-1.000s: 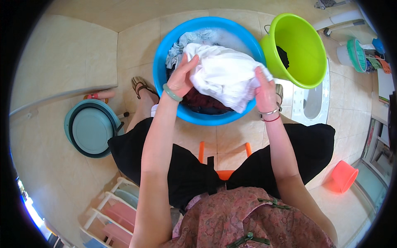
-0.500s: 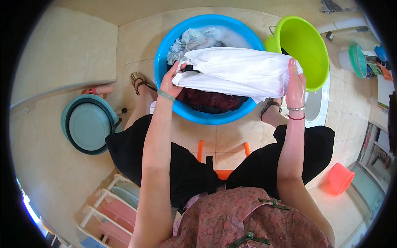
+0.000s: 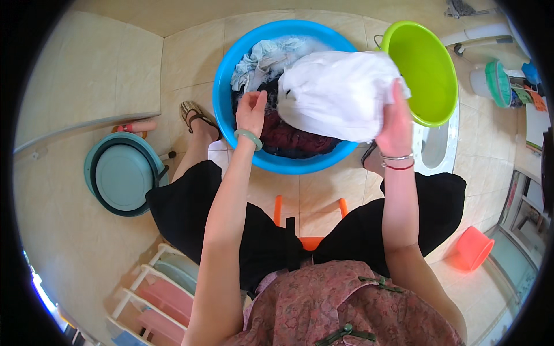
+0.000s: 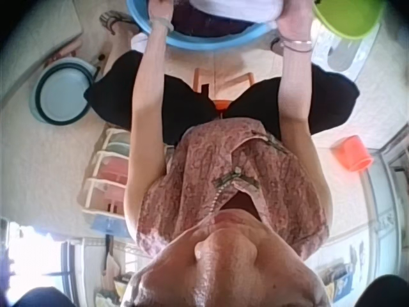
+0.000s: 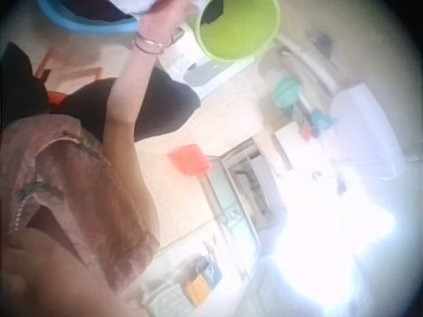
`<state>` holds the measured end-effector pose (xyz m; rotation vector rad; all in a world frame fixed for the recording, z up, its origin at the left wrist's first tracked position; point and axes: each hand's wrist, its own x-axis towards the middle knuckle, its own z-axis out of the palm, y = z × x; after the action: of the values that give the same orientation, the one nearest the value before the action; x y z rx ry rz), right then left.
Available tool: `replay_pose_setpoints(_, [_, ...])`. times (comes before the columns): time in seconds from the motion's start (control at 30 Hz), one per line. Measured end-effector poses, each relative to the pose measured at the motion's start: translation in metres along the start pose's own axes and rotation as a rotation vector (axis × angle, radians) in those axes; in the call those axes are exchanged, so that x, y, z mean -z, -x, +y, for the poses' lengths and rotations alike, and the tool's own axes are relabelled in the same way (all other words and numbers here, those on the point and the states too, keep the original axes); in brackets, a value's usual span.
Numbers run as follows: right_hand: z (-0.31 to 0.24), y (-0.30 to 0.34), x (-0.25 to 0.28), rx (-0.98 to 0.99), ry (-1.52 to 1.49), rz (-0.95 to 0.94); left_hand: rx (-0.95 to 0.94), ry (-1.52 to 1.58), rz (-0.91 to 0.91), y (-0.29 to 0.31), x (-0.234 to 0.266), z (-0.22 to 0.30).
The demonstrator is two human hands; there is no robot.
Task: The person sits on a small stool and hand-washes clothes in a blue basin filled with soapy water. They repeatedly submerge, scrub, and wring out a white garment and other items in the basin.
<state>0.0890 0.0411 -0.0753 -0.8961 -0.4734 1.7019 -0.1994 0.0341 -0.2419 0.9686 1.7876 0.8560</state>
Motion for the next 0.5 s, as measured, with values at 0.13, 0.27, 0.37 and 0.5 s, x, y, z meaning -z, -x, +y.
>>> replay_pose_setpoints(0.13, [0.040,0.013,-0.026,-0.090,0.479,-0.171,0.484,0.619,-0.688,0.049,0.001,0.101])
replay_pose_setpoints(0.27, [0.094,0.035,-0.042,0.165,0.857,-0.620,0.406,1.193,-0.718,0.038,0.003,0.095])
replay_pose_setpoints(0.37, [0.081,0.016,0.003,-0.337,0.570,-0.602,0.474,1.022,-0.521,0.017,0.022,0.080])
replay_pose_setpoints(0.5, [0.071,-0.023,0.112,-0.260,0.405,0.262,0.416,1.072,-0.653,0.032,0.022,0.123])
